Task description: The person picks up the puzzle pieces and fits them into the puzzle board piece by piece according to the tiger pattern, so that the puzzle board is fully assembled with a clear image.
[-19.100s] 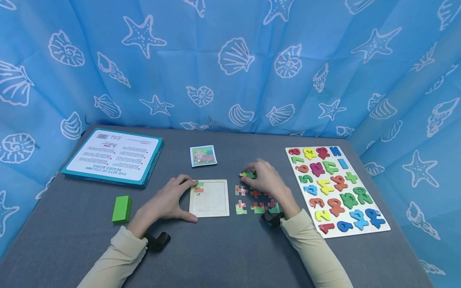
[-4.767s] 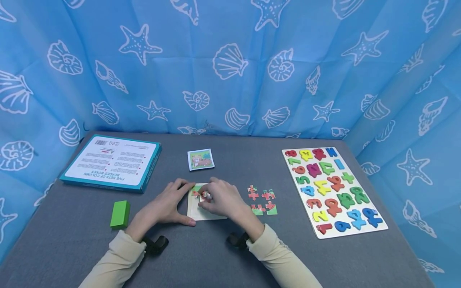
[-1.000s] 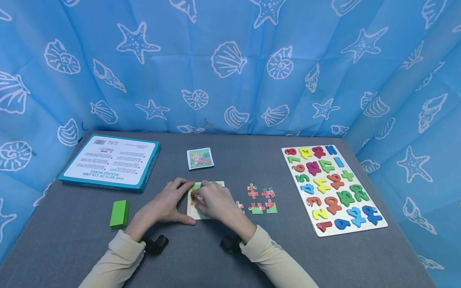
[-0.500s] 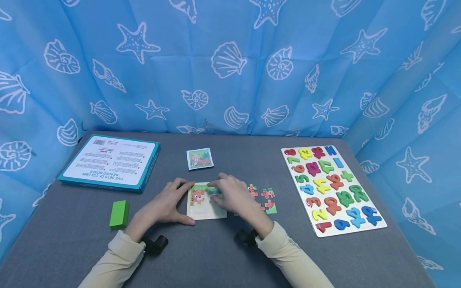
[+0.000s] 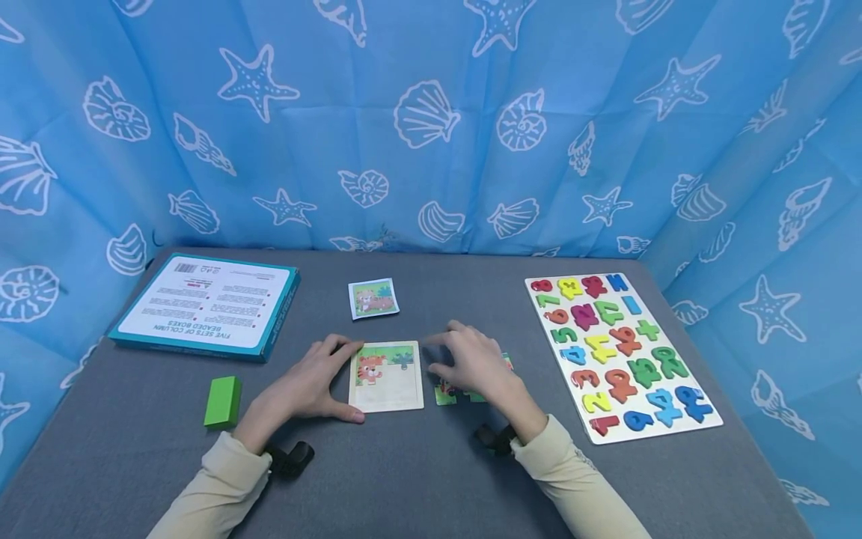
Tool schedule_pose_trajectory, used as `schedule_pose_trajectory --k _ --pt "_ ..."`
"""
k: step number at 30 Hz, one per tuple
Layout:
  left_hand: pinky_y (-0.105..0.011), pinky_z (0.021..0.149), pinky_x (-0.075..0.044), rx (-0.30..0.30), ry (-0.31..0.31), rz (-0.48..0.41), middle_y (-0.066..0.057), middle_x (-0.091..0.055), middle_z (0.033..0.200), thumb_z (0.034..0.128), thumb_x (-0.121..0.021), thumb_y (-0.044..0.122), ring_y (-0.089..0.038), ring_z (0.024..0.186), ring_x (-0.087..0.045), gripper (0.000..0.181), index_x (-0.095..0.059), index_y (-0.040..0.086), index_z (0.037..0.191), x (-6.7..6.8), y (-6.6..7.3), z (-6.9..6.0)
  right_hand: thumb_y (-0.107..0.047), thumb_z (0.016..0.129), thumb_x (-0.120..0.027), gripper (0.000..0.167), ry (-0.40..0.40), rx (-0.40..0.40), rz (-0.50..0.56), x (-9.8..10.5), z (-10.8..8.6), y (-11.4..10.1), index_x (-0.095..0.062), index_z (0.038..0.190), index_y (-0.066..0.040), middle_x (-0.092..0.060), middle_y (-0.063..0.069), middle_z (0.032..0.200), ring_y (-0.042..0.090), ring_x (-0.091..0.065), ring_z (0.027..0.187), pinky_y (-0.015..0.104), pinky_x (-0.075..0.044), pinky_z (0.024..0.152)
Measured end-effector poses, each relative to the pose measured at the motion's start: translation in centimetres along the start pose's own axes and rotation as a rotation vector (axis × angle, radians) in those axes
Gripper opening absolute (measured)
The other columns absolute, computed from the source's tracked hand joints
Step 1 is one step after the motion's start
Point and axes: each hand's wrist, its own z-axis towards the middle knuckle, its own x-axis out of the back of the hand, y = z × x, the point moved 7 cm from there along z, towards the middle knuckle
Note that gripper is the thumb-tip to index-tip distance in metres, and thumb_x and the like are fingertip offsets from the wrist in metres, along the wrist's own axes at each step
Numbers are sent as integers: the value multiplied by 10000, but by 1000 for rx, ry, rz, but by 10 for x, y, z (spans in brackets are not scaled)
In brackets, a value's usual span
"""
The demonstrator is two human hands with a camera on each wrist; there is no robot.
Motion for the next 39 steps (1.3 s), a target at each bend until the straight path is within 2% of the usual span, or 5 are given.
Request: schedule_pose_trajectory --k 9,18,26,32,39 --pt "-619 1035 -459 7 -6 -3 -168 -408 1521 673 -871 658 -382 1344 -436 1163 -374 125 1580 -1 0 0 -328 869 -827 448 -76 -82 -9 -5 -7 24 -731 1278 -174 -682 71 1114 179 -579 858 343 -474 654" --pt "-616 1035 -460 -4 -2 -2 -175 -412 1519 684 -874 641 -385 1347 -437 1147 -378 120 1578 1 1 -1 -304 890 -806 393 -51 -162 -31 -1 -15 49 -744 1249 -157 -675 91 1097 206 -584 915 337 -470 651" --pt "-614 1034 -461 -3 2 1 -174 -409 1522 681 -871 649 -380 1343 -439 1153 -379 115 1577 1 1 -1 -258 897 -800 286 -23 -158 -15 -1 -15 50 -773 1160 -152 -692 97 1102 258 -640 989 436 -550 731" --pt "-616 1037 -458 -2 0 -3 -175 -405 1526 681 -869 652 -383 1348 -436 1156 -377 114 1578 0 1 -1 -244 890 -803 249 -27 -150 -14 -1 -13 49 -778 1121 -153 -663 73 1004 221 -604 897 397 -520 684" --pt "-615 1038 -457 -1 -6 -3 -172 -406 1524 686 -869 647 -379 1346 -434 1149 -378 115 1578 0 1 -1 -251 906 -781 270 -43 -127 27 -4 -11 47 -769 1154 -145 -668 89 1044 196 -569 858 352 -472 663"
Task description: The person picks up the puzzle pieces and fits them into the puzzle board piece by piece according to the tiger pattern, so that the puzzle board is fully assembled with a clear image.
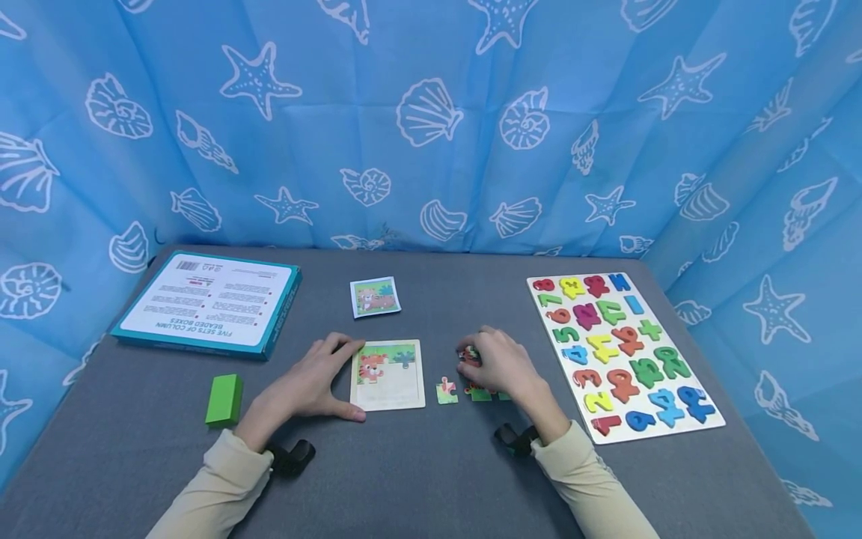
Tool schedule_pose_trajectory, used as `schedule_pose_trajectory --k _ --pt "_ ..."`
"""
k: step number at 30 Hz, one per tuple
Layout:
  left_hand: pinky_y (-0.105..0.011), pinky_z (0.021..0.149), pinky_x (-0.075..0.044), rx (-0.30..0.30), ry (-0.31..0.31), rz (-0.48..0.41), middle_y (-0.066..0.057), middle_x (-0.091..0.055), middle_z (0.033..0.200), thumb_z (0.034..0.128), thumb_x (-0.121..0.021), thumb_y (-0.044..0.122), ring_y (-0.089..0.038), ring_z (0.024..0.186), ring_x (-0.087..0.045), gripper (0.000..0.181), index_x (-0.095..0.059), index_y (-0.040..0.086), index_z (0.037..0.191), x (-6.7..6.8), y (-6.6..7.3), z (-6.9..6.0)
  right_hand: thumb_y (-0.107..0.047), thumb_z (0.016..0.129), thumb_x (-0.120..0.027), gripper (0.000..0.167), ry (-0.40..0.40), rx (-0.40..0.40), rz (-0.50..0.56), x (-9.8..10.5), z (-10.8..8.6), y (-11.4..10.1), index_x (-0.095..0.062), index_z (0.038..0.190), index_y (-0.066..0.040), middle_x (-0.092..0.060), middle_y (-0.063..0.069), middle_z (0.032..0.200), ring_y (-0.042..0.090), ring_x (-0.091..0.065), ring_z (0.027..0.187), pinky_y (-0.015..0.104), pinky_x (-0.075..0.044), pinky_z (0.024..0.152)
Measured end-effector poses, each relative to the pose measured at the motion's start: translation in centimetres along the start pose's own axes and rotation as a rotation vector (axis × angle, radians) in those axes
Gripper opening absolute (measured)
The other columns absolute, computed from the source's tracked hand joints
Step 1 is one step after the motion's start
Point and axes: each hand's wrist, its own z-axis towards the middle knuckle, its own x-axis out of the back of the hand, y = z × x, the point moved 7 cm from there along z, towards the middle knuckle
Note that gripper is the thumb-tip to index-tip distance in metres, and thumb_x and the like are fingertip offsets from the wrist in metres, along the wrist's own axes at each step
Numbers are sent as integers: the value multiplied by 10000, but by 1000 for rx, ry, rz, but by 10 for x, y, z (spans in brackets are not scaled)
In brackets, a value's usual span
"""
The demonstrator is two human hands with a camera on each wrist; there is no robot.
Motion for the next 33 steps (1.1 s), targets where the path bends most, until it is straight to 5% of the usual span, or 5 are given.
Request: schedule_pose_trajectory --k 12,33 --pt "-608 1036 -460 1 0 -1 -170 -406 1524 688 -872 639 -377 1344 -438 1144 -380 113 1576 0 1 1 -278 902 -790 241 37 53 21 0 4 -23 -779 1114 -164 -651 54 985 178 -546 816 333 -455 639" --pt "-624 1046 -452 12 -11 -6 -173 -398 1532 687 -856 666 -384 1350 -432 1151 -376 121 1580 -1 -2 1 -339 894 -802 299 0 217 7 -22 12 -93 -768 1149 -187 -665 49 994 150 -494 778 283 -388 624"
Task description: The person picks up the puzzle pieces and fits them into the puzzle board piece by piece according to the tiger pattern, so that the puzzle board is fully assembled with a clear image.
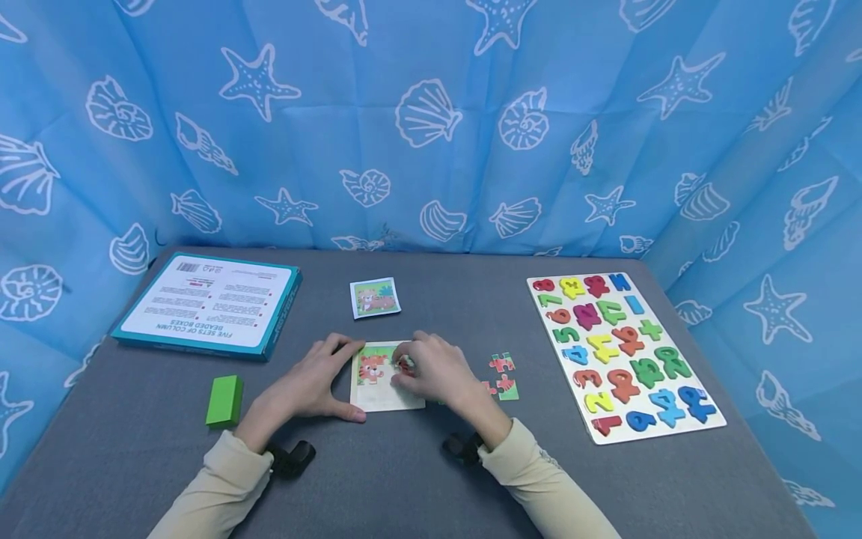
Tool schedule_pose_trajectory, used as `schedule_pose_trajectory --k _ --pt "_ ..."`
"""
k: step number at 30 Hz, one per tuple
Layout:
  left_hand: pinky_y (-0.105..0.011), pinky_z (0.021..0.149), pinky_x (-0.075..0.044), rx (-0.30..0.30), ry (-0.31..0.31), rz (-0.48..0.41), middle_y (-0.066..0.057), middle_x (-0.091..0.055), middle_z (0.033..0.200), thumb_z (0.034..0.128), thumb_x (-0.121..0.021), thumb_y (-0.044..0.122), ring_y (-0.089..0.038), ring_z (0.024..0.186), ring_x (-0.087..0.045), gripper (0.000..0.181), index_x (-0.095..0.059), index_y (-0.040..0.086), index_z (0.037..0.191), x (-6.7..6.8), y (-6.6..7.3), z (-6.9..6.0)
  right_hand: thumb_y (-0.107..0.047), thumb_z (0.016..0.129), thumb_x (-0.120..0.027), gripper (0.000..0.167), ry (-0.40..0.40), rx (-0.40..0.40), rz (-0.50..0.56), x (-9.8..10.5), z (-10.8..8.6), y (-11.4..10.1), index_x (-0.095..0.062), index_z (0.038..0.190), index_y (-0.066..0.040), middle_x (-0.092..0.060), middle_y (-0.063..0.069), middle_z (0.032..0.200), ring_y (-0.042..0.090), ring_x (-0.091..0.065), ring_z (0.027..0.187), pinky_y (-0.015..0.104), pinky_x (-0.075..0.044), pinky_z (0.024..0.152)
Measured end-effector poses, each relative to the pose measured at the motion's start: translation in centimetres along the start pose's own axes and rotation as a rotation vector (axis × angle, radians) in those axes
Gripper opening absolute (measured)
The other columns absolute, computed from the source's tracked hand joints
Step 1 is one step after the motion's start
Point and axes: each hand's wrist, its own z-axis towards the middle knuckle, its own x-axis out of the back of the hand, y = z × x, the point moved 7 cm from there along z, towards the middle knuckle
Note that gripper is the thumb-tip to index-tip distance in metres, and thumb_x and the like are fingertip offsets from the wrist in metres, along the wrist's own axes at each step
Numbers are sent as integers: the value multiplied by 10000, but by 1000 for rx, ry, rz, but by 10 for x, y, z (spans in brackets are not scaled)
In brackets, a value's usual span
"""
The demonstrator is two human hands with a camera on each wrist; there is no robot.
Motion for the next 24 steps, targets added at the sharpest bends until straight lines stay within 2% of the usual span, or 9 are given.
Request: schedule_pose_trajectory --k 5,15,24 --pt "-621 1045 -456 -3 5 2 -173 -403 1527 689 -856 664 -385 1345 -436 1147 -379 118 1578 0 0 0 -359 894 -799 300 -6 20 -28 -7 6 -10 -766 1154 -213 -672 32 1012 136 -503 769 274 -401 607" --pt "-628 1041 -456 -5 6 -4 -166 -401 1531 688 -855 668 -389 1352 -434 1147 -378 124 1579 0 0 0 -402 916 -768 289 10 19 -79 -13 10 -19 -765 1155 -238 -682 17 1060 165 -579 860 327 -489 664" --pt "-631 1034 -457 -5 6 -6 -162 -404 1524 678 -854 680 -384 1338 -438 1154 -382 128 1575 -1 0 1 -332 923 -772 234 14 22 -84 -12 10 -20 -776 1133 -230 -680 17 1042 148 -555 810 293 -460 618"
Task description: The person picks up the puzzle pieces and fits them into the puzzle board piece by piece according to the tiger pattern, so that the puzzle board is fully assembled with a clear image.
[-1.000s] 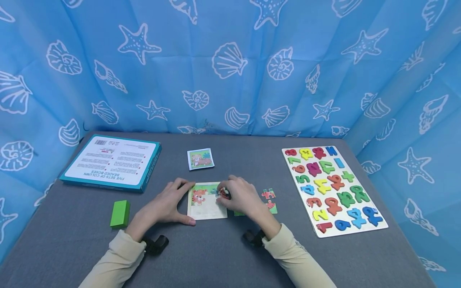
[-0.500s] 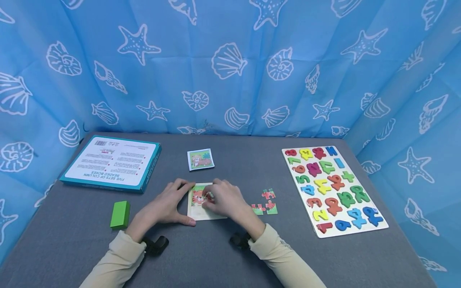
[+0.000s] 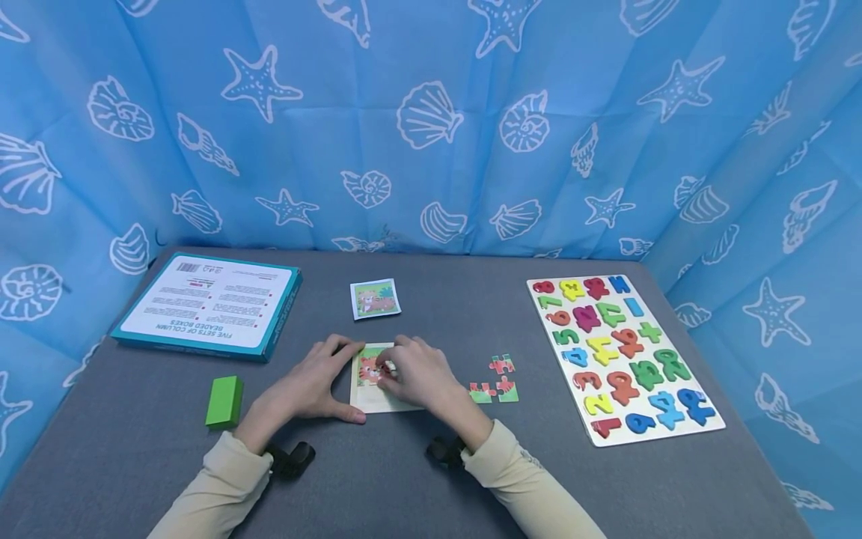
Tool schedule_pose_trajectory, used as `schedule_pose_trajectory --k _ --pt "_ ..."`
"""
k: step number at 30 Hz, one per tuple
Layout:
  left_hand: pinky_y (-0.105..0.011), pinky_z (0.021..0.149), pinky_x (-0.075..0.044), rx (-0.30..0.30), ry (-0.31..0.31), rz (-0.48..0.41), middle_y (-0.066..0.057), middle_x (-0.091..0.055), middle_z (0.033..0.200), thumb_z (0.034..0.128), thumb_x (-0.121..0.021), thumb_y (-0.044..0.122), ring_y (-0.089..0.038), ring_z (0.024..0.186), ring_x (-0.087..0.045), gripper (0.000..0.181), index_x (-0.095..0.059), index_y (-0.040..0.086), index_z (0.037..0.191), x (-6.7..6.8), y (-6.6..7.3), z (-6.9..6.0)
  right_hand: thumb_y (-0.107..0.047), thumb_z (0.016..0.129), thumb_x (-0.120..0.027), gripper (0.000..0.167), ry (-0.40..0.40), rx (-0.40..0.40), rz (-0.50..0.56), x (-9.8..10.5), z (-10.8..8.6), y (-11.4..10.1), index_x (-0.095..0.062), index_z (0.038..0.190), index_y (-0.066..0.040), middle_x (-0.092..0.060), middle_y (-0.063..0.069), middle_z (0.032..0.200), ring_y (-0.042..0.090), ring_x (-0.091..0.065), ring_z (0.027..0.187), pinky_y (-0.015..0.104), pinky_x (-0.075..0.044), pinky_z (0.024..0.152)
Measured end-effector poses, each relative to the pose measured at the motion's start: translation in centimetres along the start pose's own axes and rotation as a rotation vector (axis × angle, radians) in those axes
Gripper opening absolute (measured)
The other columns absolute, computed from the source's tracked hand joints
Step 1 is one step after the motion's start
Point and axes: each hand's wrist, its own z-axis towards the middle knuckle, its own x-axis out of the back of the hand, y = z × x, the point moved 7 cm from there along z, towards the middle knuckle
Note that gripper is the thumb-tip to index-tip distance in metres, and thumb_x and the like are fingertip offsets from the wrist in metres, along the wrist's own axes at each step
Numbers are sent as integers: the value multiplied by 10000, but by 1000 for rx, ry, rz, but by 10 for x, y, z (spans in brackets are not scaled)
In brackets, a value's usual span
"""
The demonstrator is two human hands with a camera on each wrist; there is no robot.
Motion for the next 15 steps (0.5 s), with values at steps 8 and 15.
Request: schedule_pose_trajectory --k 8,15 --pt "-618 1042 -458 -4 6 -5 -164 -408 1521 684 -860 663 -379 1341 -441 1150 -379 120 1577 1 0 -1 -303 929 -769 198 -2 6 -7 0 2 -2 -805 1104 -218 -698 16 1040 146 -583 819 289 -479 618" --pt "-620 1048 -454 -6 3 -6 -167 -401 1527 689 -859 659 -380 1347 -435 1151 -373 116 1581 1 -1 -1 -289 925 -773 154 8 -2 -5 -1 1 -4 -824 1040 -199 -704 19 1041 166 -616 864 324 -527 655"
